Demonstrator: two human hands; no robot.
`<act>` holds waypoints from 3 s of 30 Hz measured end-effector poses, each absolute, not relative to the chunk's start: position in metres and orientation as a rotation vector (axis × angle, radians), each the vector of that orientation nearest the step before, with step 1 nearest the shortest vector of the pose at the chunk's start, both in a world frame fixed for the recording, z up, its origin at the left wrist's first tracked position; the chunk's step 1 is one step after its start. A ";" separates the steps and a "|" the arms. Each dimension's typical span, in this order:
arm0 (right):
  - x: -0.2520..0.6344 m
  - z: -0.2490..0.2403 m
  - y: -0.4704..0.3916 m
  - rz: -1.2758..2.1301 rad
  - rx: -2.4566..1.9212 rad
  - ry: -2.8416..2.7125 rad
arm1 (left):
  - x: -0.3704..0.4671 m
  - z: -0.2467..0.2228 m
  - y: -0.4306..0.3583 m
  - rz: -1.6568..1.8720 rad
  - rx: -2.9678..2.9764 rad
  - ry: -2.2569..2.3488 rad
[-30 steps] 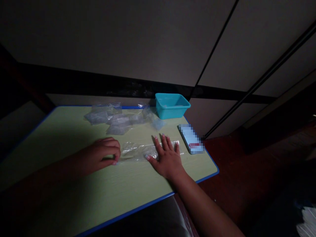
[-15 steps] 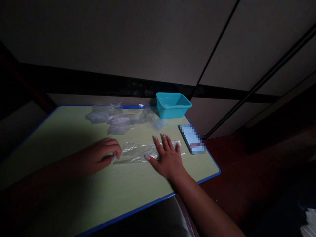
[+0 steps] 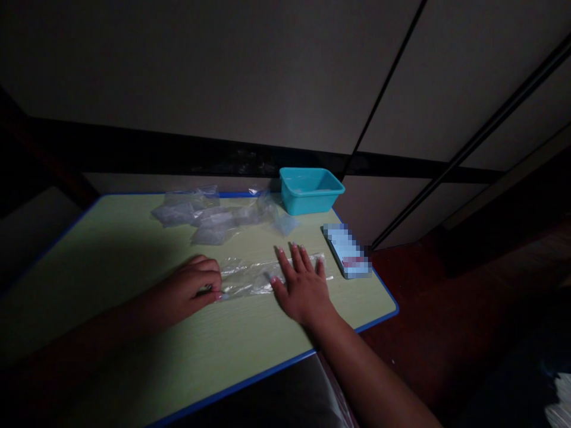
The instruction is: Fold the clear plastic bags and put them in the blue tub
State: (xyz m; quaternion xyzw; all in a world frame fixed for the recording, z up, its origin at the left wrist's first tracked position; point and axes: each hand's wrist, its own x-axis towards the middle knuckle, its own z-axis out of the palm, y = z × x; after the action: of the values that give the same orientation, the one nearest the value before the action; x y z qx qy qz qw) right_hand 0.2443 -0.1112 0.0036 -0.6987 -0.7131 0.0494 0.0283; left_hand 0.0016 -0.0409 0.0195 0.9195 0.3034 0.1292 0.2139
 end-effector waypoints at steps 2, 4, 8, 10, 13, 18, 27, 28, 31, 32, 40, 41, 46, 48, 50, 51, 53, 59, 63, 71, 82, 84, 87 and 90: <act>0.245 0.003 -0.111 0.150 -2.163 -2.202 | 0.001 0.018 -0.040 0.387 2.568 0.882; 0.245 0.002 -0.112 0.146 -2.159 -2.200 | 0.001 0.013 -0.039 0.484 2.597 0.981; 0.246 -0.001 -0.112 0.115 -2.120 -2.175 | -0.001 0.004 -0.034 0.711 2.634 1.189; 0.246 -0.002 -0.114 0.080 -2.092 -2.150 | 0.000 0.002 -0.031 0.758 2.652 1.214; 0.245 0.000 -0.117 0.020 -2.004 -2.126 | 0.003 0.001 -0.027 0.789 2.688 1.165; 0.259 0.014 -0.110 0.013 -1.753 -2.131 | 0.006 -0.003 -0.023 0.841 2.682 1.132; 0.287 0.045 -0.037 0.537 -1.216 -2.540 | 0.009 -0.008 -0.016 0.809 2.573 1.249; 0.286 0.043 -0.032 0.578 -1.186 -2.553 | 0.010 -0.008 -0.016 0.794 2.560 1.267; 0.282 0.033 -0.025 0.630 -1.168 -2.556 | 0.011 -0.010 -0.016 0.775 2.539 1.284; 0.282 0.030 -0.025 0.633 -1.169 -2.549 | 0.011 -0.010 -0.016 0.776 2.538 1.283; 0.279 0.028 -0.036 0.645 -1.210 -2.516 | 0.010 -0.013 -0.016 0.812 2.515 1.228; 0.278 0.027 -0.036 0.645 -1.211 -2.513 | 0.010 -0.013 -0.015 0.830 2.499 1.223; 0.277 0.022 -0.036 0.659 -1.208 -2.494 | 0.010 -0.011 -0.012 0.910 2.466 1.171; 0.278 0.021 -0.036 0.665 -1.207 -2.494 | 0.010 -0.010 -0.011 0.922 2.470 1.140; 0.279 0.020 -0.035 0.661 -1.206 -2.499 | 0.010 -0.009 -0.011 0.911 2.474 1.122; 0.279 0.021 -0.035 0.656 -1.206 -2.501 | 0.010 -0.007 -0.011 0.904 2.479 1.122; 0.279 0.021 -0.035 0.651 -1.214 -2.496 | 0.010 -0.005 -0.011 0.889 2.494 1.136; 0.279 0.021 -0.034 0.668 -1.229 -2.466 | 0.011 -0.003 -0.010 0.877 2.516 1.200; 0.279 0.018 -0.034 0.643 -1.216 -2.459 | 0.011 -0.002 -0.018 0.991 2.550 1.223; 0.276 0.019 -0.036 0.627 -1.205 -2.433 | 0.019 0.009 -0.049 0.480 2.895 0.520; 0.277 0.013 -0.032 0.618 -1.169 -2.451 | 0.019 0.005 -0.043 0.272 2.792 0.586; 0.278 0.016 -0.033 0.601 -1.217 -2.434 | 0.018 0.004 -0.043 0.282 2.814 0.579; 0.278 0.028 -0.042 0.483 -1.323 -2.368 | 0.018 0.004 -0.044 0.278 2.841 0.586; 0.272 0.041 -0.063 0.354 -1.426 -2.346 | 0.017 0.004 -0.045 0.240 2.856 0.614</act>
State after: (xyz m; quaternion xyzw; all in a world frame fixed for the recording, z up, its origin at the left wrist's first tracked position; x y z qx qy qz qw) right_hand 0.2723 -0.0634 0.0411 -0.5063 -0.8328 0.1255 0.1854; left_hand 0.0174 -0.0451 0.0044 0.9689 0.2085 0.0815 0.1051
